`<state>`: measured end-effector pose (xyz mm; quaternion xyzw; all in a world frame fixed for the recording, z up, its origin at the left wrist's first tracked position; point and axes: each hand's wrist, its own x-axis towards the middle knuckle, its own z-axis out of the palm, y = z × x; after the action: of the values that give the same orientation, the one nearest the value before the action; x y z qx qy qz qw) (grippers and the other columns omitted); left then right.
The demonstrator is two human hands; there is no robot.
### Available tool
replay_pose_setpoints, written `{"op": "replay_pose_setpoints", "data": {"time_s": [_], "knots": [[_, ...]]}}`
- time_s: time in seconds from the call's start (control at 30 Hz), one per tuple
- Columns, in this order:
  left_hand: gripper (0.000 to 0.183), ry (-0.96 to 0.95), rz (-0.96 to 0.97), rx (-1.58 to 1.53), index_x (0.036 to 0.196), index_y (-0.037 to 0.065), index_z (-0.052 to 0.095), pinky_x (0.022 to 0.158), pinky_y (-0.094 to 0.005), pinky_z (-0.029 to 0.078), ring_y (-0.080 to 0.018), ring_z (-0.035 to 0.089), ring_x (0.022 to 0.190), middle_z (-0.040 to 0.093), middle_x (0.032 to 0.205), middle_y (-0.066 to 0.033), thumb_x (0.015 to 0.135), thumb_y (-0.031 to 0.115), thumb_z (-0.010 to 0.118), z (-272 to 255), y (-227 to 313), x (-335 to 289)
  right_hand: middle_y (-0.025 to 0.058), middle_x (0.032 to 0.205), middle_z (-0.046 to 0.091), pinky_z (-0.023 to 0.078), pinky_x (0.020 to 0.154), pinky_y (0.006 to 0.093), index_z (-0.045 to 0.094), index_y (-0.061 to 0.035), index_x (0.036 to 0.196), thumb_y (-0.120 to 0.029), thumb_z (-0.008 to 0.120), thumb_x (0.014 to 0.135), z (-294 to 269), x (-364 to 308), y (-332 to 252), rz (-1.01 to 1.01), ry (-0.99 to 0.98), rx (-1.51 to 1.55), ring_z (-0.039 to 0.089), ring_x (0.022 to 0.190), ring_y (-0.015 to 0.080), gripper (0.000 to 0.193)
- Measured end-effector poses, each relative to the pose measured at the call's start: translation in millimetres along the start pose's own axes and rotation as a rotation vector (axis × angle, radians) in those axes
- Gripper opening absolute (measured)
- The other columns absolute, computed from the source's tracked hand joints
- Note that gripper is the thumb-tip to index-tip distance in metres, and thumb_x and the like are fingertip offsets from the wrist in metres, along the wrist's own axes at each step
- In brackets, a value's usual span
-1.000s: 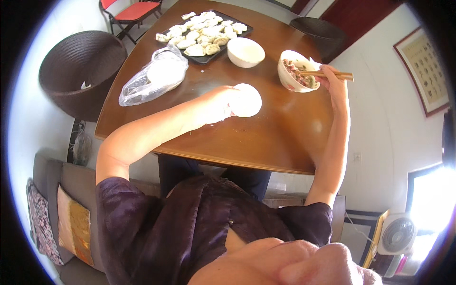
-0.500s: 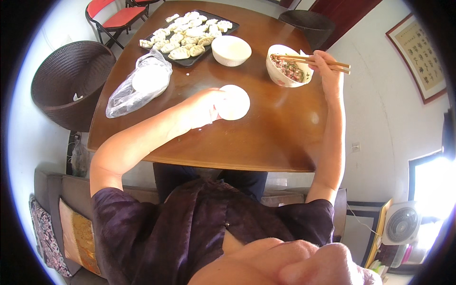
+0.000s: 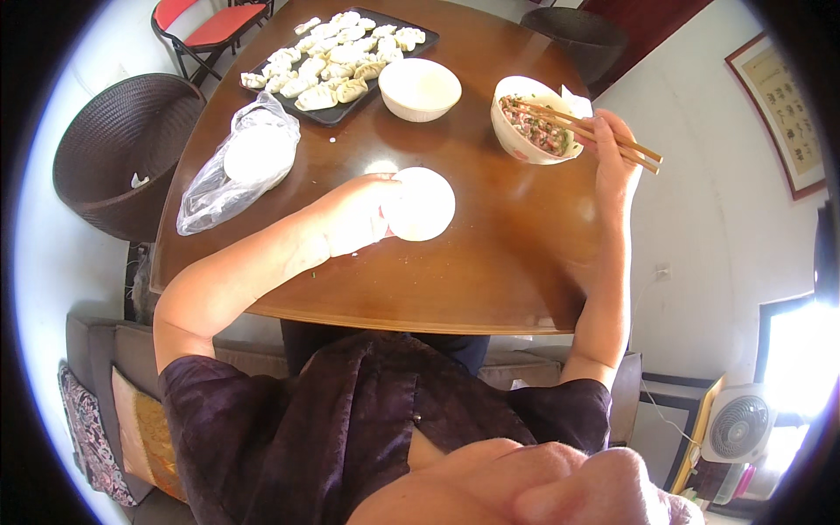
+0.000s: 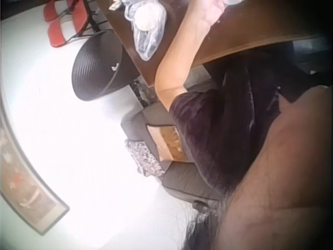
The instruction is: The person prepares dumplings by placing a portion of meat filling onto a dough wrapper using chopsticks and then folding the wrapper to seal it.
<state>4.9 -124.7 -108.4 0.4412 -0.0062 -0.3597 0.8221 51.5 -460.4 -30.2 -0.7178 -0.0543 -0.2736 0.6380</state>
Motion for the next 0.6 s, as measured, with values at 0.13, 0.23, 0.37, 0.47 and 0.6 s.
{"op": "replay_pose_setpoints", "data": {"time_s": [0.13,0.23,0.37,0.47,0.6], "knots": [[0.031,-0.036,-0.013,0.037,0.121,0.0,0.052,0.093,-0.0385,0.054,-0.0243,0.063,0.108,0.06,0.121,-0.016,0.096,0.017,0.053,-1,5,-2,0.0174,0.107,0.065,0.056,0.086,0.0328,0.062,0.0082,0.113,-0.013,0.061,0.096,7,-4,7,0.003,-0.035,-0.053,0.067,0.098,0.0239,0.027],[0.031,-0.021,-0.023,0.054,0.121,0.0,0.052,0.094,-0.0383,0.054,-0.0242,0.063,0.108,0.06,0.12,-0.0158,0.096,0.018,0.053,0,4,-3,0.0175,0.104,0.066,0.058,0.086,0.0338,0.061,0.0094,0.112,-0.015,0.059,0.097,10,-5,9,-0.033,-0.026,-0.065,0.068,0.095,0.024,0.029],[0.031,-0.08,0.012,0.017,0.121,-0.001,0.052,0.093,-0.0377,0.054,-0.0238,0.063,0.107,0.061,0.119,-0.0153,0.096,0.018,0.052,1,4,-4,0.018,0.104,0.065,0.058,0.086,0.0343,0.061,0.0097,0.112,-0.015,0.06,0.097,5,-2,5,0.048,0.028,-0.025,0.067,0.094,0.0241,0.029],[0.031,-0.047,-0.021,0.043,0.12,-0.001,0.052,0.093,-0.0374,0.054,-0.0235,0.064,0.106,0.061,0.117,-0.015,0.095,0.016,0.052,6,10,-8,0.0186,0.102,0.066,0.057,0.085,0.0334,0.061,0.0107,0.111,-0.013,0.061,0.095,1,0,4,0.025,0.061,0.148,0.068,0.093,0.0248,0.029],[0.031,-0.043,-0.018,0.06,0.119,-0.002,0.053,0.093,-0.0369,0.054,-0.0233,0.065,0.104,0.062,0.114,-0.0149,0.093,0.015,0.052,3,9,-7,0.0187,0.101,0.066,0.057,0.085,0.0332,0.061,0.0106,0.11,-0.011,0.063,0.094,2,-6,-10,-0.05,0.107,0.073,0.068,0.093,0.024,0.027]]}}
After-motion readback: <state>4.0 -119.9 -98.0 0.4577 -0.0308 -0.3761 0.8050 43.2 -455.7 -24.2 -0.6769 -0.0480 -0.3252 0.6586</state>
